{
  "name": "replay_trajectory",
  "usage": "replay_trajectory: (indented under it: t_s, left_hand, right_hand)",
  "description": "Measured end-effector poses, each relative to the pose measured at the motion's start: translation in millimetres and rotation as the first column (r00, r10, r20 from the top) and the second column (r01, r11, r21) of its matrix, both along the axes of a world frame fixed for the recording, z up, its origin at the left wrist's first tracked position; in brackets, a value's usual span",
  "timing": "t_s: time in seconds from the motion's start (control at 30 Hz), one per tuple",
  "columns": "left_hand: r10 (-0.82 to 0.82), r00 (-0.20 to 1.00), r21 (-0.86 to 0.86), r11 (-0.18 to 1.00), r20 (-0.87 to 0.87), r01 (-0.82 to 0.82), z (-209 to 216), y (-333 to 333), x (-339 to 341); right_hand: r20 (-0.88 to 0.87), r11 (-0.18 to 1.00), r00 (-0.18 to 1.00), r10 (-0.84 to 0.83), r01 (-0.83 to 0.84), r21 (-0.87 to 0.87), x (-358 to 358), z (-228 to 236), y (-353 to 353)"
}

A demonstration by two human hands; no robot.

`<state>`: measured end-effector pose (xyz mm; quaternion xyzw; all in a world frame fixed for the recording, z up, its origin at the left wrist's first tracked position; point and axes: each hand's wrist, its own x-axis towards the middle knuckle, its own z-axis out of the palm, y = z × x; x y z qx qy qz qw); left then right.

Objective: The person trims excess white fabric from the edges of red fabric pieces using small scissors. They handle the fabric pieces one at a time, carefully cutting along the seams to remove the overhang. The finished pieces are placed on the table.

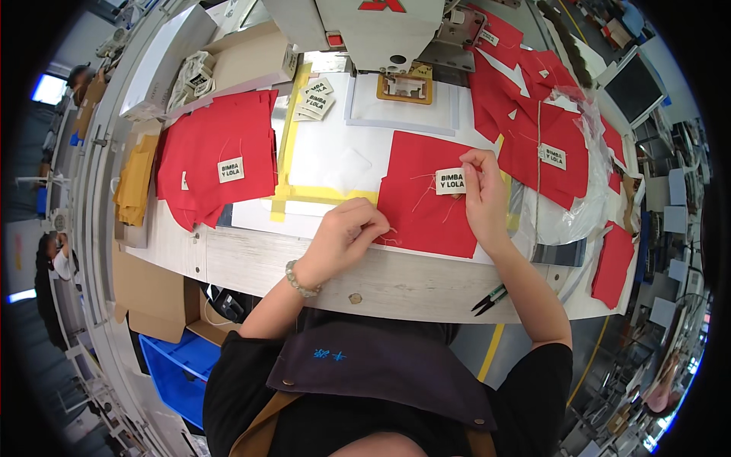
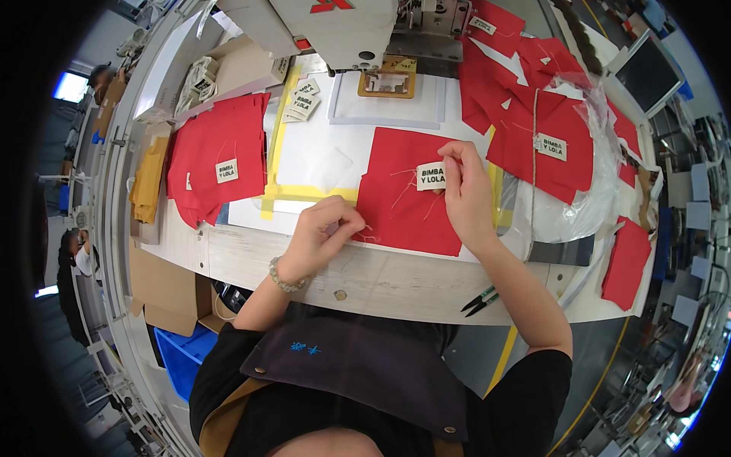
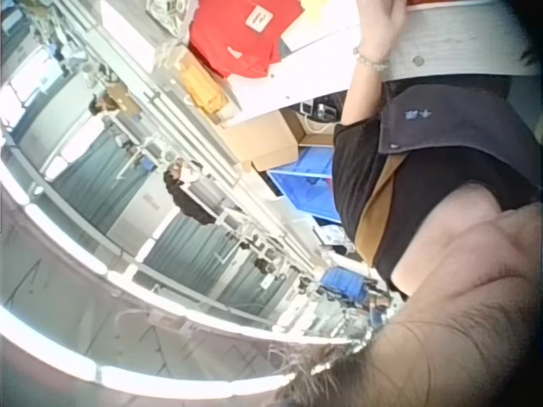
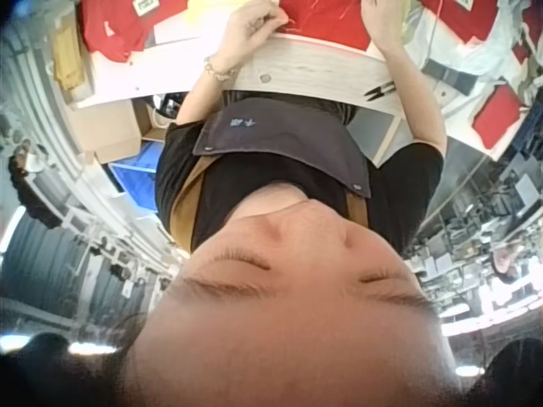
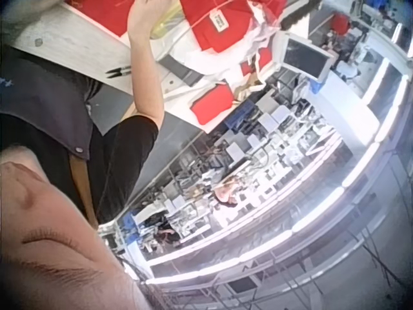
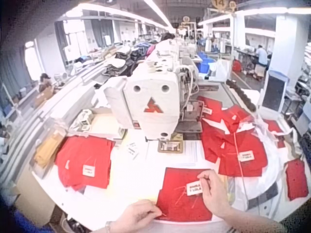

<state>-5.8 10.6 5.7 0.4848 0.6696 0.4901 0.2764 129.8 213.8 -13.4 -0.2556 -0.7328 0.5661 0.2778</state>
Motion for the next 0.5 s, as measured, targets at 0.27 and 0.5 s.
replay_trajectory:
  t_s: [0.27,0.5]
  left_hand:
    - [-0.493,0.869,-0.112,0.867,-0.039,0.486,31.4,-25.2,-0.8]
    - [-0.105,0.920,-0.024,0.994,-0.377,0.104,-7.3,33.6,9.5]
  right_hand:
    - [-0.042,0.999,0.999,0.018,-0.020,-0.040,0.6,1.9,0.9]
    - [-0.039,0.999,0.999,0.023,-0.025,-0.041,-0.4,2.1,1.0]
